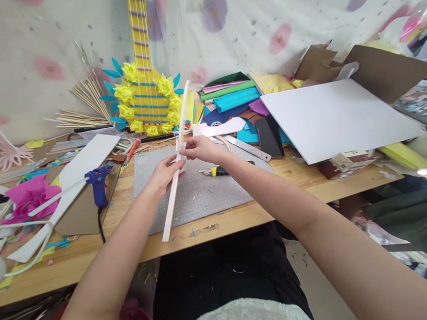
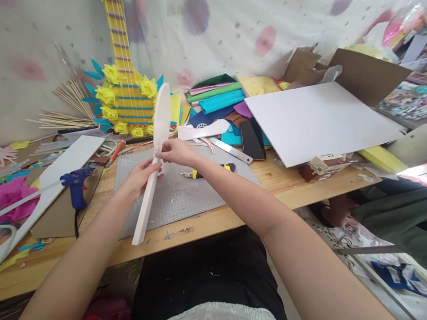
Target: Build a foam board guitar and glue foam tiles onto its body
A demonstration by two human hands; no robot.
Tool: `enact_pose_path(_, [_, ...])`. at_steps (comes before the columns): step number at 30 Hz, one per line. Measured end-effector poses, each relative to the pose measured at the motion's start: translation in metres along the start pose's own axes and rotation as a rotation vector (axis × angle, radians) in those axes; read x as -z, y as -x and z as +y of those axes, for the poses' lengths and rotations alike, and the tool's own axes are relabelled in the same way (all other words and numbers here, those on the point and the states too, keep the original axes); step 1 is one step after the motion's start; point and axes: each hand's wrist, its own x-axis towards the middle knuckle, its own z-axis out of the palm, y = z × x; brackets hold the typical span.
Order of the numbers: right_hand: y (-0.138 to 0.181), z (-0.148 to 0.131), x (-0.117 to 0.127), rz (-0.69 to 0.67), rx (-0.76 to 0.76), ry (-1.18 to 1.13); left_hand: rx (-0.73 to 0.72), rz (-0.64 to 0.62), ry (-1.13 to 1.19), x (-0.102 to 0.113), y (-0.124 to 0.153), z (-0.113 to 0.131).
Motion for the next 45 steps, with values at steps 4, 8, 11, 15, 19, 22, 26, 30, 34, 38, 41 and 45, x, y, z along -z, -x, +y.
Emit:
enact_pose_path(4, [-0.004, -0.015, -0.007, -0.011, -0.026, -0.019, 0.025, -0.006, 0.164, 0.001, 0.002, -0.003])
enact_pose_path(8, [-0.007, -0.024, -0.005, -0.154, -0.102, -0.245, 0.015, -0.056, 0.249, 0.005, 0.005, -0.003])
enact_pose_path(11, [-0.008, -0.025, -0.001, -0.226, -0.116, -0.366, 0.020, -0.074, 0.259, 0.005, 0.008, -0.001])
enact_pose_path(15, [-0.005, -0.026, 0.002, -0.268, -0.017, -0.317, 0.020, -0.040, 0.261, 0.003, 0.005, -0.002])
enact_pose_path(19, [-0.002, -0.029, 0.005, -0.380, 0.114, -0.230, 0.086, 0.003, 0.274, 0.009, -0.002, -0.009])
enact_pose_path(22, [-0.010, -0.024, 0.013, -0.161, 0.065, -0.159, 0.122, -0.036, 0.268, 0.015, 0.000, -0.013])
enact_pose_path(26, [-0.029, -0.013, 0.021, 0.151, -0.018, 0.006, 0.091, -0.186, 0.229, 0.020, 0.005, -0.014])
enact_pose_path(30, [-0.037, -0.009, 0.020, 0.125, 0.063, 0.239, 0.060, -0.264, 0.222, 0.022, 0.004, -0.017])
enact_pose_path(34, [-0.032, -0.009, 0.019, 0.205, 0.097, 0.369, 0.076, -0.261, 0.218, 0.021, 0.004, -0.018])
enact_pose_path(38, [-0.020, -0.005, 0.022, 0.228, 0.058, 0.354, 0.103, -0.183, 0.287, 0.015, 0.003, -0.020])
enact_pose_path(41, [-0.006, 0.004, 0.024, 0.221, -0.008, 0.430, 0.139, -0.079, 0.311, 0.011, -0.003, -0.023])
enact_pose_path(45, [0.017, 0.024, 0.032, 0.168, -0.104, 0.671, 0.090, 0.083, 0.241, 0.007, -0.008, -0.027])
